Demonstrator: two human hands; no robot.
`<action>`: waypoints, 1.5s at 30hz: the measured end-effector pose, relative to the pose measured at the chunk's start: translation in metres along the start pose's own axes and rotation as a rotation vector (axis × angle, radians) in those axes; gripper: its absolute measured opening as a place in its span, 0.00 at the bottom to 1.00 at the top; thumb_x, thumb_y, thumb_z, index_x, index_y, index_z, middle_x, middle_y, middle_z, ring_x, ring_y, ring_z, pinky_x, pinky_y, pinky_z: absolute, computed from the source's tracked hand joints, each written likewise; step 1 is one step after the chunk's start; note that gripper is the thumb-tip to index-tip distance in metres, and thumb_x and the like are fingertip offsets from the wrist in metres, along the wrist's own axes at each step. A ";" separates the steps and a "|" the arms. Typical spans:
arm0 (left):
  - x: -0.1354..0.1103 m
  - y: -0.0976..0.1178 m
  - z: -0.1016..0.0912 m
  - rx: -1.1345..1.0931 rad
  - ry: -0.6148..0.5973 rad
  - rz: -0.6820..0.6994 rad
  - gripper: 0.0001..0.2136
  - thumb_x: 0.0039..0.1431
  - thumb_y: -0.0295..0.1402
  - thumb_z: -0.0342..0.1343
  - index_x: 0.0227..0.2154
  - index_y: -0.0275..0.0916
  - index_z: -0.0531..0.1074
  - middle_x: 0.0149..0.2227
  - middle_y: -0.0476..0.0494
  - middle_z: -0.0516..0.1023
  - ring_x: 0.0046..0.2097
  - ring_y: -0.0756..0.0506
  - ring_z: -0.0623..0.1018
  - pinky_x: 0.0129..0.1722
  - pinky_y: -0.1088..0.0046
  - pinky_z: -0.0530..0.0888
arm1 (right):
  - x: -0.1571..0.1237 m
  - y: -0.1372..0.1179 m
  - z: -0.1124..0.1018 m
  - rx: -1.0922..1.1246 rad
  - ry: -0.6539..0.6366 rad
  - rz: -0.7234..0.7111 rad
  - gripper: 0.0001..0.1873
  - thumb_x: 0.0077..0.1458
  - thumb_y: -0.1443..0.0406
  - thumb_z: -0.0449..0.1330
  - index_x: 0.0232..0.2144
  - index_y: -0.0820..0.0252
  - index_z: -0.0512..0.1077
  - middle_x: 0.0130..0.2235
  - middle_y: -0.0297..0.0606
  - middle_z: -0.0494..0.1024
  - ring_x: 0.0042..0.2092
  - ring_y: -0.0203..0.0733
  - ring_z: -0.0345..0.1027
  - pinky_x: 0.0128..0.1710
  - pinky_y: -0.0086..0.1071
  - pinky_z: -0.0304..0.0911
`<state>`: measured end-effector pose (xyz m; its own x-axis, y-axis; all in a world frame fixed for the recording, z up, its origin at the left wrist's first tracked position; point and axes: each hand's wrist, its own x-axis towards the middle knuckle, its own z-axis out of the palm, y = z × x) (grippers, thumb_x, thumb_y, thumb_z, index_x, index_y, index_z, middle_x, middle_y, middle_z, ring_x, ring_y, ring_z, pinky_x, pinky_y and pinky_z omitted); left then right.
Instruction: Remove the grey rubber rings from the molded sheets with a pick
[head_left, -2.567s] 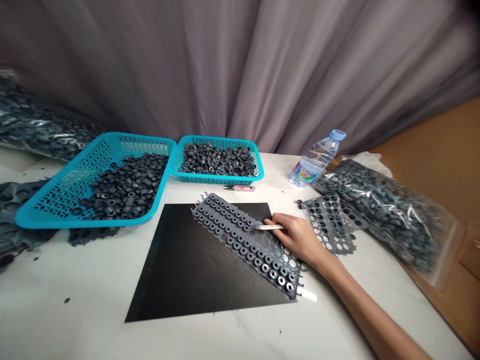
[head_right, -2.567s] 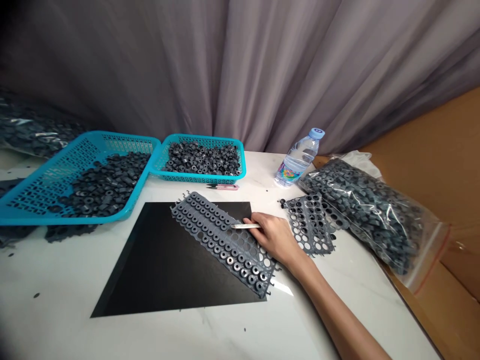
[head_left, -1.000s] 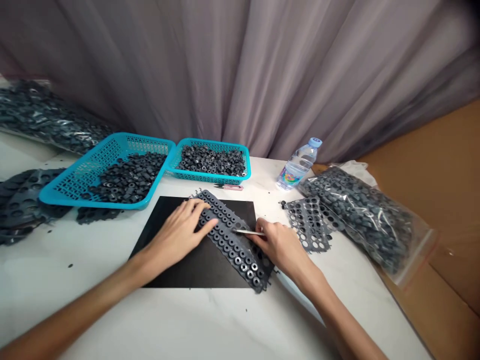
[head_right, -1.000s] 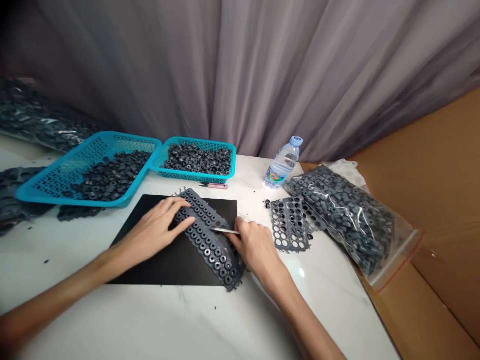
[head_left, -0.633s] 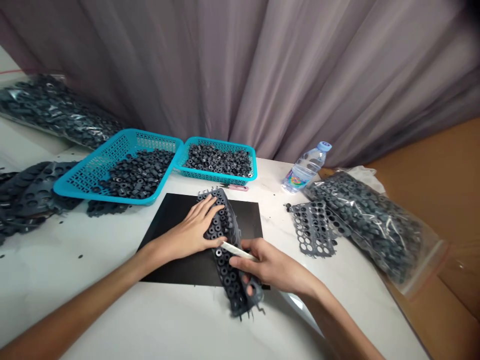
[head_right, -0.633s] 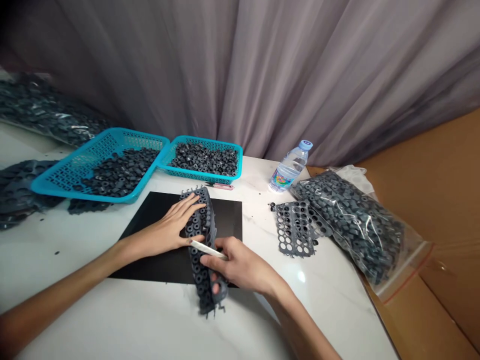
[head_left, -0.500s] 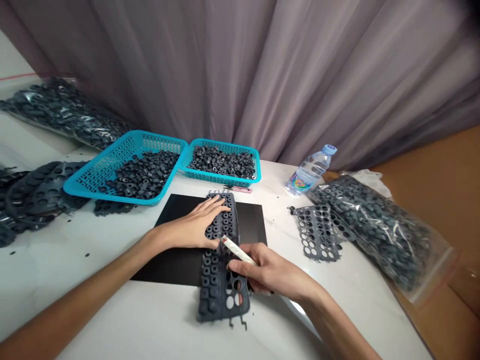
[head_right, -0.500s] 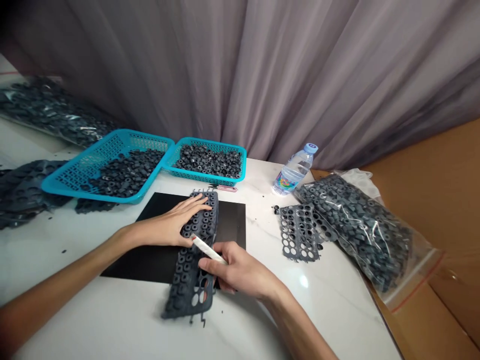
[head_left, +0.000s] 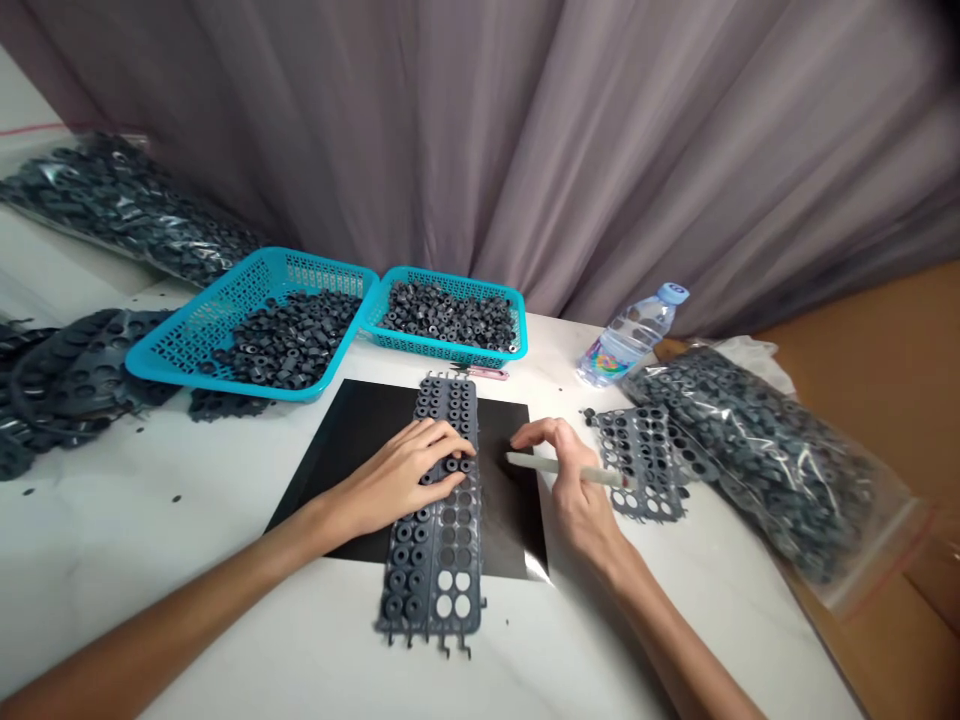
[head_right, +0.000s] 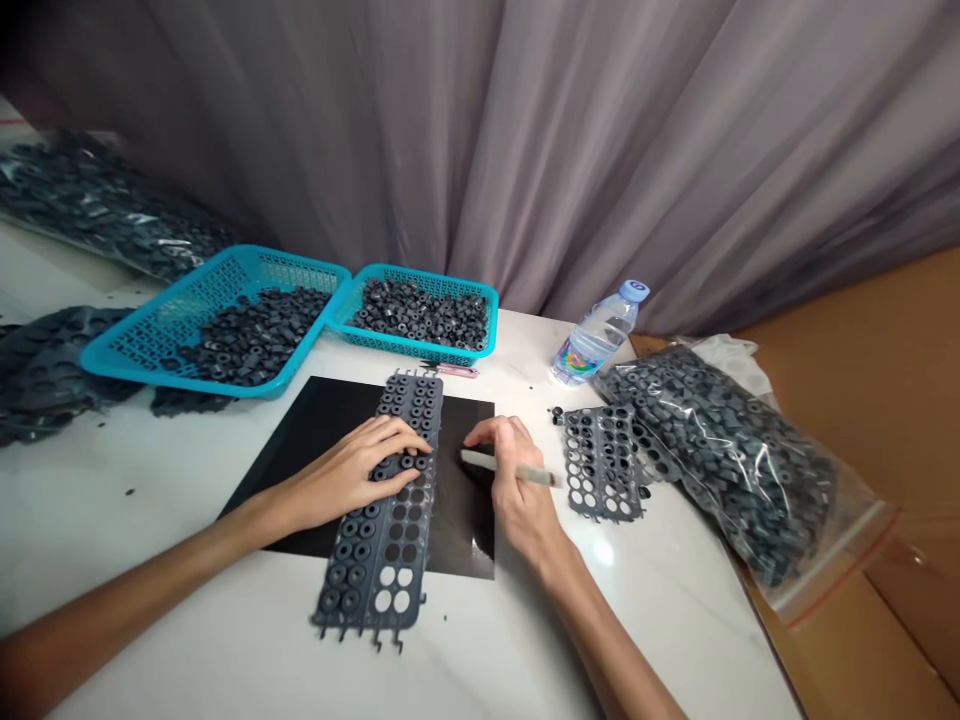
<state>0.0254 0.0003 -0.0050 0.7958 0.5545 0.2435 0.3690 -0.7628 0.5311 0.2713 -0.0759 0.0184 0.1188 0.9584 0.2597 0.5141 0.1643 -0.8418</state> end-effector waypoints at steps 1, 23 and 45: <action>-0.001 -0.001 0.002 -0.002 0.000 -0.003 0.10 0.72 0.32 0.56 0.53 0.45 0.71 0.50 0.46 0.75 0.53 0.43 0.74 0.59 0.60 0.69 | -0.001 -0.001 0.000 0.055 -0.018 0.041 0.36 0.74 0.45 0.35 0.34 0.56 0.75 0.34 0.41 0.79 0.38 0.46 0.73 0.43 0.39 0.66; -0.005 0.004 0.004 0.027 0.012 -0.027 0.09 0.74 0.32 0.53 0.53 0.42 0.72 0.52 0.47 0.79 0.54 0.42 0.74 0.56 0.61 0.71 | 0.005 0.025 0.021 0.456 -0.274 0.332 0.11 0.66 0.56 0.62 0.40 0.58 0.74 0.32 0.34 0.78 0.27 0.36 0.73 0.30 0.30 0.68; -0.013 0.011 0.011 0.002 0.083 -0.116 0.10 0.74 0.30 0.52 0.54 0.44 0.71 0.53 0.46 0.79 0.55 0.41 0.74 0.57 0.60 0.69 | -0.001 0.010 0.020 0.345 -0.462 0.329 0.05 0.63 0.65 0.58 0.39 0.59 0.74 0.32 0.33 0.76 0.31 0.35 0.67 0.30 0.27 0.63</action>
<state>0.0247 -0.0191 -0.0115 0.7054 0.6646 0.2465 0.4573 -0.6923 0.5582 0.2596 -0.0703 0.0007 -0.1929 0.9603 -0.2015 0.2029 -0.1619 -0.9657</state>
